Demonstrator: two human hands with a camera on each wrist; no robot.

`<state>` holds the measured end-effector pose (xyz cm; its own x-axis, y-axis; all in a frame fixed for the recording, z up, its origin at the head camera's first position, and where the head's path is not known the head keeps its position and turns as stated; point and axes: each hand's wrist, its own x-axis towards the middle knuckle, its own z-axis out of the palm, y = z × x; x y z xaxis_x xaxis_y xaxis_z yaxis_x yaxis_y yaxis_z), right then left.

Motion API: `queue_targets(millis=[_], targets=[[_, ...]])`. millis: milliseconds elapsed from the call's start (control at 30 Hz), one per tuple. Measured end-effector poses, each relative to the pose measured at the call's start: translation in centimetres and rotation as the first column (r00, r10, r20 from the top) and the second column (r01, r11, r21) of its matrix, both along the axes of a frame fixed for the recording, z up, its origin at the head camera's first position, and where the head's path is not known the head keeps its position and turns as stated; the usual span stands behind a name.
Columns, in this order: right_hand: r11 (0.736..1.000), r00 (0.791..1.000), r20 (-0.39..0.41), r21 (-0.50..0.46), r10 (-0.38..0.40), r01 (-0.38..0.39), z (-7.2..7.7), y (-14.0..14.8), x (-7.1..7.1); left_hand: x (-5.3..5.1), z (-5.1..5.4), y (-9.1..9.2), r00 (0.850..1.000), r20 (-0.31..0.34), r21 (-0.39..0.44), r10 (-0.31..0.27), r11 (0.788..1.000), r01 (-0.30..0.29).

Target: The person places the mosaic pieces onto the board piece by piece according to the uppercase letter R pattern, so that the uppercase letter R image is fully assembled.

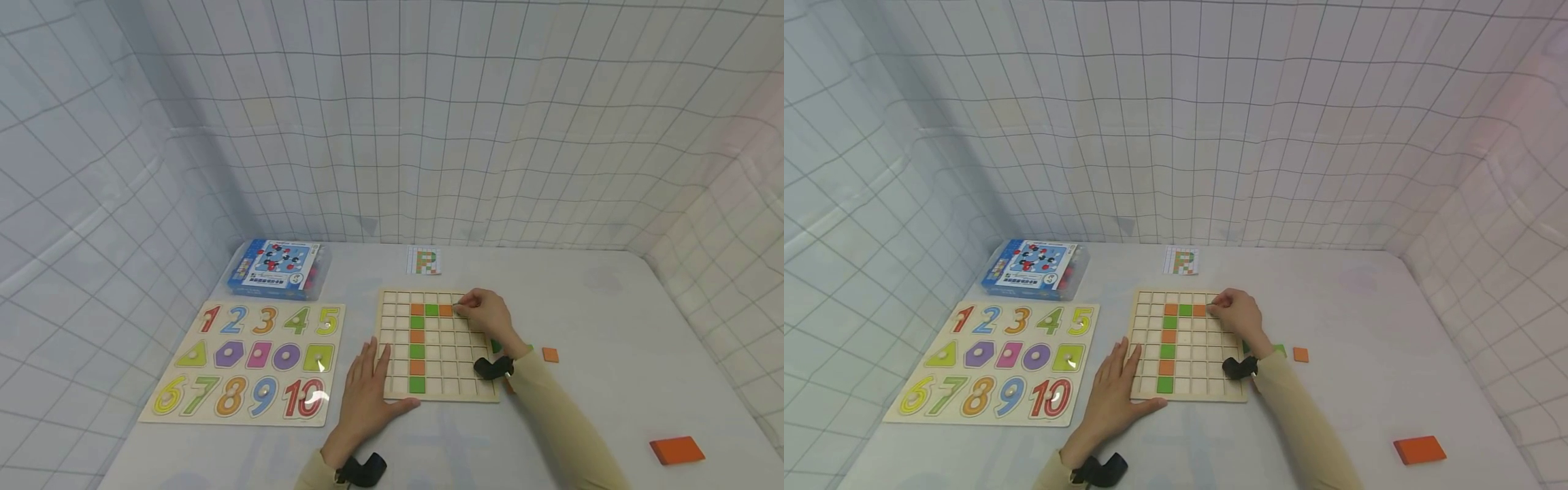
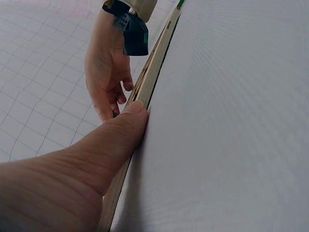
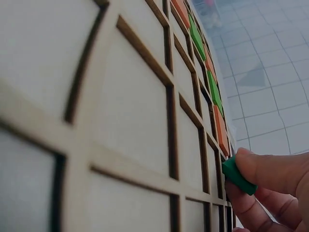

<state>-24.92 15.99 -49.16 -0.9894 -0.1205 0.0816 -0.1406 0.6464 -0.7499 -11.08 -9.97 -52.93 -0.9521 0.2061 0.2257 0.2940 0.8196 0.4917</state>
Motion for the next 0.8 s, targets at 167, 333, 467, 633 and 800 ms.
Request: queue_targets(millis=[167,333,467,633,800], targets=[[0.997,0.998,0.030,0.048,-0.059,0.057,0.22,-0.49,0.19,-0.04,-0.04,0.03,1.000,-0.001,-0.008,0.006,1.000,-0.006],[0.991,0.995,0.037,0.101,-0.093,0.089,0.31,-0.71,0.23,-0.08,-0.04,0.03,1.000,-0.012,-0.010,0.002,1.000,-0.003],[0.986,0.995,0.031,0.142,-0.095,0.090,0.43,-0.71,0.36,-0.02,0.04,0.00,1.000,0.008,-0.008,0.001,1.000,-0.001],[0.979,0.997,0.002,0.193,-0.071,0.069,0.60,-0.59,0.49,0.02,0.17,-0.01,1.000,0.020,-0.010,0.001,1.000,-0.001],[0.975,0.999,-0.029,0.216,-0.042,0.047,0.55,-0.34,0.48,0.03,0.22,0.01,1.000,0.024,-0.009,0.003,1.000,-0.003]])
